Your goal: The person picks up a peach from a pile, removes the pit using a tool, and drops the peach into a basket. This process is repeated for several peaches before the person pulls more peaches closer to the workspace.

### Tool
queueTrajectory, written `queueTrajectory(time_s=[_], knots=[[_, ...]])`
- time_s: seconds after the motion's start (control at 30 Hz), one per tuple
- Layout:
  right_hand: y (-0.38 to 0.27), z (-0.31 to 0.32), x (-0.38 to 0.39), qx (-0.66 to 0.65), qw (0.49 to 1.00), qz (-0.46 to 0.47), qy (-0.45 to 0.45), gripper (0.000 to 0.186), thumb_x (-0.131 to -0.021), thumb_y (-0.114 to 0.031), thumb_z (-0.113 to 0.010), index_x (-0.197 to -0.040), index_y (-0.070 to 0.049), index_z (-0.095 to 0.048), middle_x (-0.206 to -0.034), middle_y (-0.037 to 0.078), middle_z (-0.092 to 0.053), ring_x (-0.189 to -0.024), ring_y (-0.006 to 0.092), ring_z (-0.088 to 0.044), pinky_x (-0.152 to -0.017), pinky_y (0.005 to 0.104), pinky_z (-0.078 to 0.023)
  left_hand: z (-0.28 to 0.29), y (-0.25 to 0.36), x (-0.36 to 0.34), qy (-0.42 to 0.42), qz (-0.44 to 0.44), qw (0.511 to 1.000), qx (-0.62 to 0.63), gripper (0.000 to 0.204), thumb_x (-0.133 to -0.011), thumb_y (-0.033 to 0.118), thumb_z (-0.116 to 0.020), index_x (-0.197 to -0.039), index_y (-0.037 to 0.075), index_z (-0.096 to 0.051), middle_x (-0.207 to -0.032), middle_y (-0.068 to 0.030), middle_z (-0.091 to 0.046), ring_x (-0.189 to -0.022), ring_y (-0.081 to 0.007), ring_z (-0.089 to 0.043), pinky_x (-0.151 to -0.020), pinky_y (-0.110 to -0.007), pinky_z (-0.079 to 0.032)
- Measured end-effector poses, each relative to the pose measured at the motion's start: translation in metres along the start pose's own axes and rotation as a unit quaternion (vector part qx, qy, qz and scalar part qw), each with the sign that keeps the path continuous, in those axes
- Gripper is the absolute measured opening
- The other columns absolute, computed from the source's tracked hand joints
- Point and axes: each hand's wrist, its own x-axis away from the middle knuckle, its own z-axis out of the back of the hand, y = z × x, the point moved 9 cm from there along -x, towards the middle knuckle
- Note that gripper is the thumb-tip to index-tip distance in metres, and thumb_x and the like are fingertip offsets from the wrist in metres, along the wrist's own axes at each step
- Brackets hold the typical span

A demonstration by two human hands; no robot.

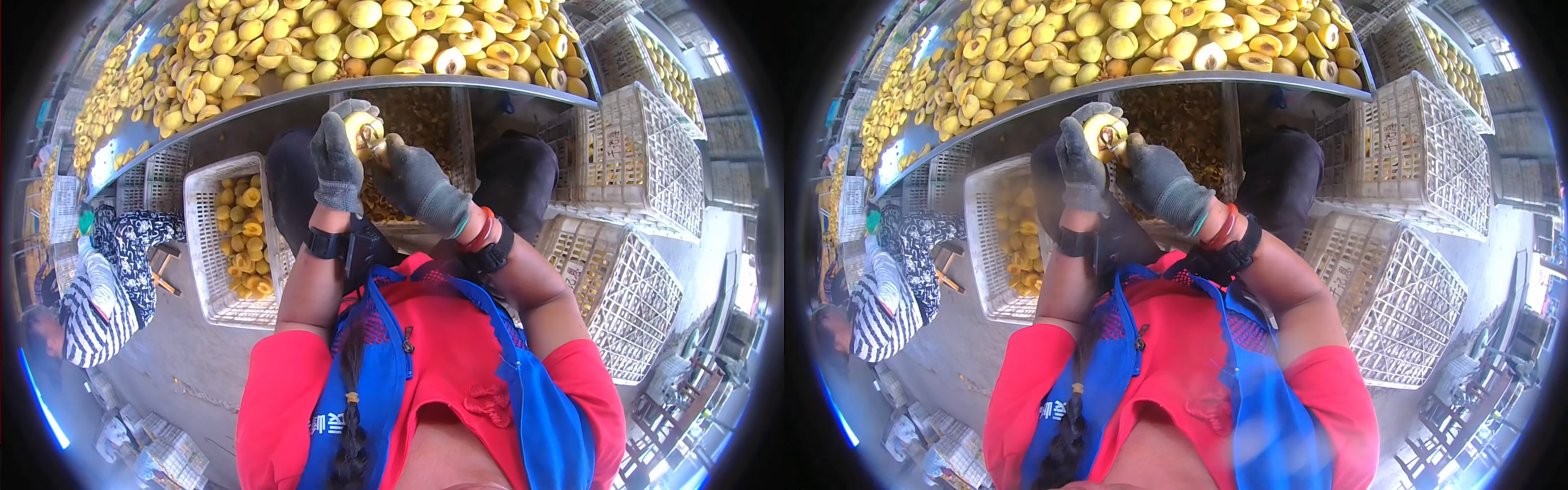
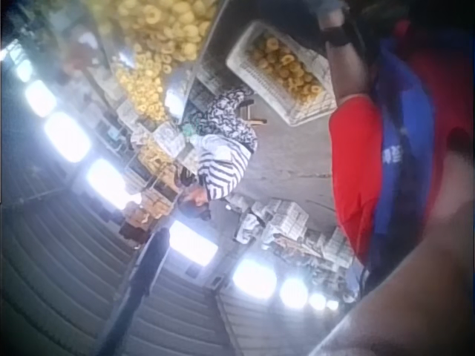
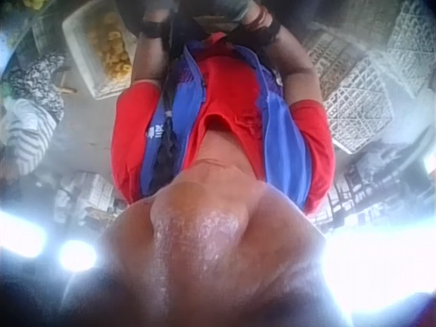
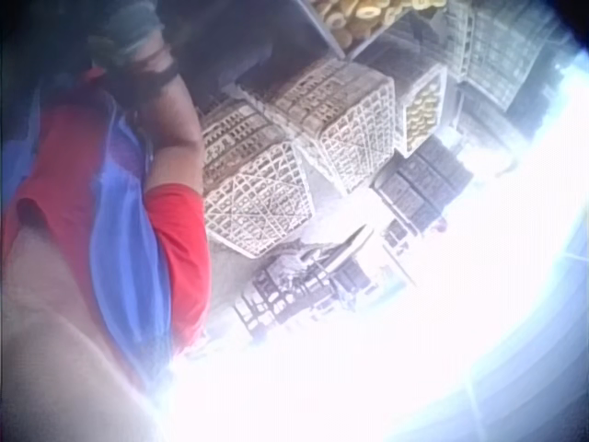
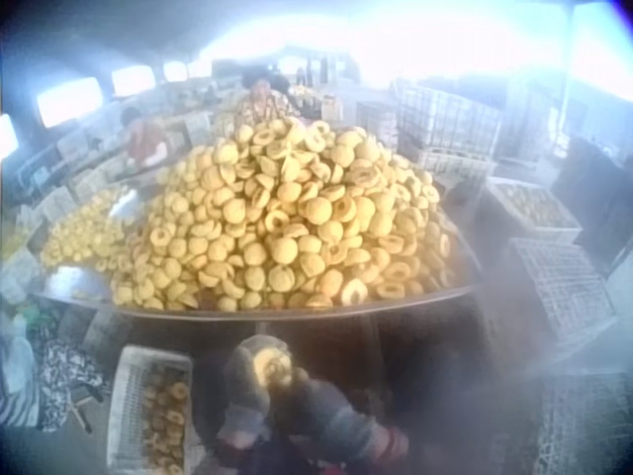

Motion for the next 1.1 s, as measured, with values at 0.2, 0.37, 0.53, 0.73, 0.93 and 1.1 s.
queueTrajectory(time_s=[0.2, 0.37, 0.53, 0.73, 0.93, 1.1], knots=[[0.016, -0.015, 0.003, 0.014, 1.000, 0.003, -0.026, 0.017, -0.080, -0.011, -0.064, -0.089, -0.002, -0.053, -0.075, 0.022, -0.061, -0.073, 0.0421, -0.060, -0.058, 0.0430, -0.046, 0.005, -0.013, 0.002, 0.009, 0.042, 0.999, -0.014, 0.063, -0.098, 0.053, -0.030, -0.102, -0.001, -0.061, -0.092, -0.0155, -0.067, -0.086, -0.0215, -0.065, -0.079, -0.033, -0.053], [0.016, -0.021, 0.005, -0.067, 0.996, 0.016, -0.054, 0.026, -0.082, -0.022, -0.060, -0.093, 0.001, -0.056, -0.079, 0.026, -0.062, -0.077, 0.0429, -0.061, -0.064, 0.0478, -0.048, 0.008, -0.014, 0.006, 0.028, 0.034, 0.997, -0.064, 0.064, -0.098, 0.054, -0.031, -0.099, -0.001, -0.063, -0.090, -0.0141, -0.067, -0.084, -0.0207, -0.065, -0.077, -0.032, -0.053], [0.023, -0.026, 0.007, -0.015, 0.999, 0.026, -0.042, 0.025, -0.085, -0.018, -0.060, -0.099, 0.002, -0.057, -0.081, 0.021, -0.064, -0.072, 0.0364, -0.063, -0.061, 0.0414, -0.049, 0.010, -0.016, 0.004, 0.015, 0.042, 0.995, -0.090, 0.065, -0.097, 0.055, -0.032, -0.097, -0.001, -0.065, -0.088, -0.0124, -0.068, -0.082, -0.0202, -0.066, -0.076, -0.031, -0.053], [0.001, -0.034, 0.019, -0.410, 0.871, -0.164, -0.216, 0.022, -0.092, -0.012, -0.056, -0.109, 0.001, -0.057, -0.087, -0.001, -0.062, -0.075, 0.0128, -0.056, -0.065, 0.0293, -0.048, 0.014, -0.011, 0.009, 0.003, 0.037, 0.998, -0.049, 0.064, -0.098, 0.053, -0.034, -0.098, -0.003, -0.064, -0.089, -0.0127, -0.068, -0.078, -0.0210, -0.066, -0.073, -0.032, -0.054], [0.005, -0.024, 0.013, -0.140, 0.987, 0.036, -0.068, 0.027, -0.090, -0.014, -0.060, -0.113, 0.000, -0.057, -0.084, 0.001, -0.062, -0.079, 0.0083, -0.058, -0.070, 0.0256, -0.048, 0.008, -0.007, 0.009, -0.006, 0.016, 0.998, -0.068, 0.062, -0.098, 0.051, -0.036, -0.098, -0.004, -0.064, -0.089, -0.0141, -0.068, -0.077, -0.0218, -0.067, -0.072, -0.032, -0.055], [0.021, -0.045, 0.020, -0.423, 0.874, -0.135, -0.199, 0.028, -0.090, -0.013, -0.059, -0.115, 0.000, -0.055, -0.087, 0.001, -0.061, -0.080, 0.0078, -0.058, -0.070, 0.0254, -0.048, 0.015, -0.012, 0.008, -0.043, -0.010, 0.998, -0.036, 0.058, -0.098, 0.048, -0.039, -0.097, -0.004, -0.065, -0.090, -0.0148, -0.068, -0.079, -0.0225, -0.067, -0.072, -0.033, -0.055]])
